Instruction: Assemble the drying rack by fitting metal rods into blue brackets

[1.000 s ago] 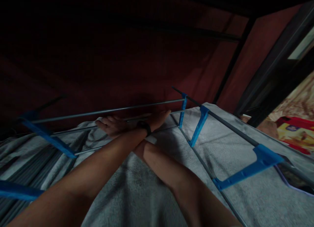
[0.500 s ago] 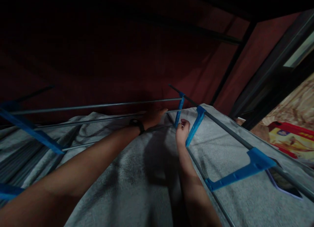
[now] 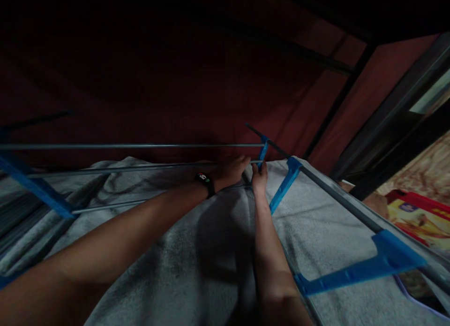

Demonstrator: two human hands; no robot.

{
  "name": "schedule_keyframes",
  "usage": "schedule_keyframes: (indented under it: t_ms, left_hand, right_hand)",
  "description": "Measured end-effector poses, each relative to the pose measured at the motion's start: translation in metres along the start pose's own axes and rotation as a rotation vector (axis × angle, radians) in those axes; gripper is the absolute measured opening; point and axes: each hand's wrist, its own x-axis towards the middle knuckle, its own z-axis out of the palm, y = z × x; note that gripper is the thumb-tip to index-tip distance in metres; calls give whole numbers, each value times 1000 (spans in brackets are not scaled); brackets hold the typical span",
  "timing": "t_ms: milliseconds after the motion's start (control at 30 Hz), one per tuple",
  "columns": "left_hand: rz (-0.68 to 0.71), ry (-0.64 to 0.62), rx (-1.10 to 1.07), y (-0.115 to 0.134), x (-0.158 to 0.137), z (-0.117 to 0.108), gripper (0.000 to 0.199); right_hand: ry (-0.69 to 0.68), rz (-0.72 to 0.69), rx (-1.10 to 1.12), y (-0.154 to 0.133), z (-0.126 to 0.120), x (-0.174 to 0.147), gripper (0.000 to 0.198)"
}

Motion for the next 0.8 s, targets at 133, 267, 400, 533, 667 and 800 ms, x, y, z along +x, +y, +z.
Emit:
schedule_keyframes:
  t_ms: [133, 267, 400, 533, 667, 800]
  left_hand:
    - [9, -7, 27, 14, 13, 6, 37]
    - [-26, -48, 11, 18, 21, 5, 36]
    - [-64, -36, -31, 14, 25, 6, 32]
    - [-52, -9, -79, 11, 28, 12, 31]
    - [-85, -37, -93, 12, 29, 11, 33]
    - [-105, -60, -99, 14, 28, 6, 33]
  right_hand:
    - [106, 161, 130, -4, 3, 0, 64]
    - [121, 166, 264, 3, 5, 4, 69]
    - [143, 120, 366, 14, 10, 9, 73]
    - [118, 136, 484, 18, 15, 10, 73]
    - [96, 181, 600, 18, 15, 9, 70]
    - [98, 229, 831, 17, 12, 10, 58]
